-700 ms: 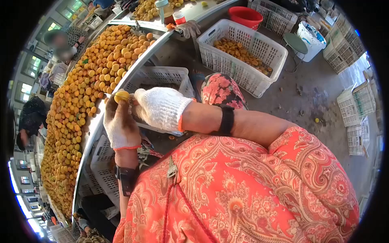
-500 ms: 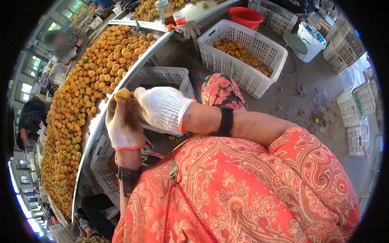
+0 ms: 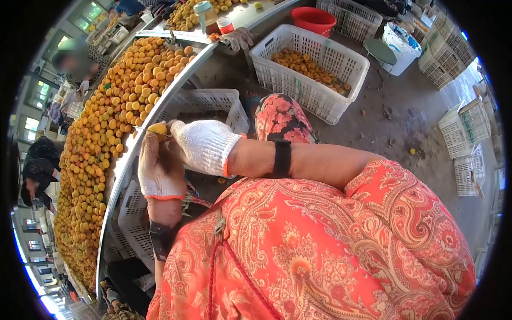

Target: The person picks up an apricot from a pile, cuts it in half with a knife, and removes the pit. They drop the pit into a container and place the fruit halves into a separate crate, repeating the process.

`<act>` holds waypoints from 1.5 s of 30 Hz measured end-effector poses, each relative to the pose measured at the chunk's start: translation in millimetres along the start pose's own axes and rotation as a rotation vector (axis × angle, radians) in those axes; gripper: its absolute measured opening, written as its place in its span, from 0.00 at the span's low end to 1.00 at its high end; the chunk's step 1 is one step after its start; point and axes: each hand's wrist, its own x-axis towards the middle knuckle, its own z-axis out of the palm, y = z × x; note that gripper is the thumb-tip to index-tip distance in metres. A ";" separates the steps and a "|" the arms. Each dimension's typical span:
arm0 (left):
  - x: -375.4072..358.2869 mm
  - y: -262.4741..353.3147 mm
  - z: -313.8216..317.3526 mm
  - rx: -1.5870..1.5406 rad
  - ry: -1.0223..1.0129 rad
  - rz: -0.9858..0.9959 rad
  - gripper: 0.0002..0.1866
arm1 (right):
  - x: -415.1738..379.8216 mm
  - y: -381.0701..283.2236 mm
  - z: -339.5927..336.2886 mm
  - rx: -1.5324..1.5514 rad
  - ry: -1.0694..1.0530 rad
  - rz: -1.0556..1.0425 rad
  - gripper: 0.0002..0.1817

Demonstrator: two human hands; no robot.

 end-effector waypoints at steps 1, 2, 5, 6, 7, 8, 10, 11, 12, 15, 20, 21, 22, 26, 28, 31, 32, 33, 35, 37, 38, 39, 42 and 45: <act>-0.8 -1.7 2.4 -0.013 -0.002 -0.013 0.17 | -0.9 0.6 2.8 0.034 0.005 0.023 0.18; -1.6 -2.2 4.9 -0.003 -0.007 -0.009 0.17 | -0.2 1.1 5.5 0.068 0.015 0.041 0.19; -0.9 -1.8 2.5 0.033 0.001 0.002 0.18 | 1.3 4.2 8.6 0.128 0.019 0.032 0.19; -1.4 -1.5 5.1 0.016 0.015 0.003 0.17 | 2.5 3.9 8.8 0.133 0.029 0.017 0.19; -0.9 -2.5 6.4 -0.017 0.035 -0.006 0.18 | 3.3 1.9 9.1 0.097 0.036 0.007 0.17; 0.6 -3.1 5.9 -0.048 0.051 -0.013 0.18 | 4.9 -0.5 9.4 0.061 0.047 -0.007 0.15; 0.1 -0.5 10.8 -0.156 0.186 -0.133 0.22 | 9.6 -1.8 12.0 0.079 0.038 0.006 0.15; -0.4 0.0 15.8 -0.183 0.273 -0.173 0.22 | 9.7 -2.0 13.3 0.084 0.031 0.021 0.15; 0.2 0.5 19.8 -0.212 0.358 -0.212 0.22 | 10.1 -3.5 12.3 0.088 0.025 0.035 0.15; -3.5 4.2 28.7 -0.115 0.382 -0.179 0.23 | 10.7 -9.6 6.8 0.105 -0.003 0.058 0.16; -5.7 -1.8 23.4 -0.108 0.410 -0.206 0.21 | 3.6 -8.7 1.3 0.120 -0.061 0.090 0.17; -4.8 -1.8 22.8 -0.146 0.436 -0.225 0.21 | 3.6 -8.7 -0.7 0.082 -0.084 0.097 0.17; -3.8 -0.1 24.2 -0.185 0.462 -0.241 0.21 | 4.6 -9.4 -2.9 0.044 -0.106 0.100 0.17; -4.3 6.7 27.6 -0.115 0.423 -0.183 0.19 | 5.2 -17.3 -13.9 0.130 -0.106 0.116 0.18; -5.2 8.5 26.1 -0.067 0.325 -0.147 0.19 | 7.2 -10.5 -9.8 0.153 -0.089 0.114 0.18; -7.1 9.3 29.4 0.063 0.406 -0.172 0.16 | 4.0 -11.1 -9.6 0.181 -0.122 0.114 0.18; -6.7 10.1 27.8 0.062 0.405 -0.169 0.16 | 4.3 -9.8 -7.7 0.180 -0.122 0.112 0.18; -7.0 10.9 25.3 0.112 0.389 -0.170 0.16 | 4.3 -8.1 -5.0 0.189 -0.093 0.088 0.16; -6.6 7.7 16.8 0.158 0.372 -0.183 0.16 | 4.3 -5.0 -2.8 0.196 -0.066 0.077 0.14; -3.7 1.1 6.2 0.153 0.392 -0.157 0.16 | 7.7 -7.6 -6.5 0.113 -0.200 0.152 0.17; -3.5 -1.5 3.7 0.150 0.390 -0.167 0.16 | 8.6 -5.1 -4.6 0.111 -0.200 0.162 0.17; -3.3 -3.5 1.1 0.145 0.394 -0.169 0.17 | 9.7 -2.0 -0.7 0.128 -0.219 0.172 0.17; -0.3 -11.0 -8.9 0.147 0.426 -0.178 0.19 | 12.3 11.5 16.3 0.164 -0.252 0.188 0.17; 3.6 -17.8 -18.5 0.159 0.473 -0.241 0.20 | 15.2 19.6 24.9 0.193 -0.270 0.196 0.18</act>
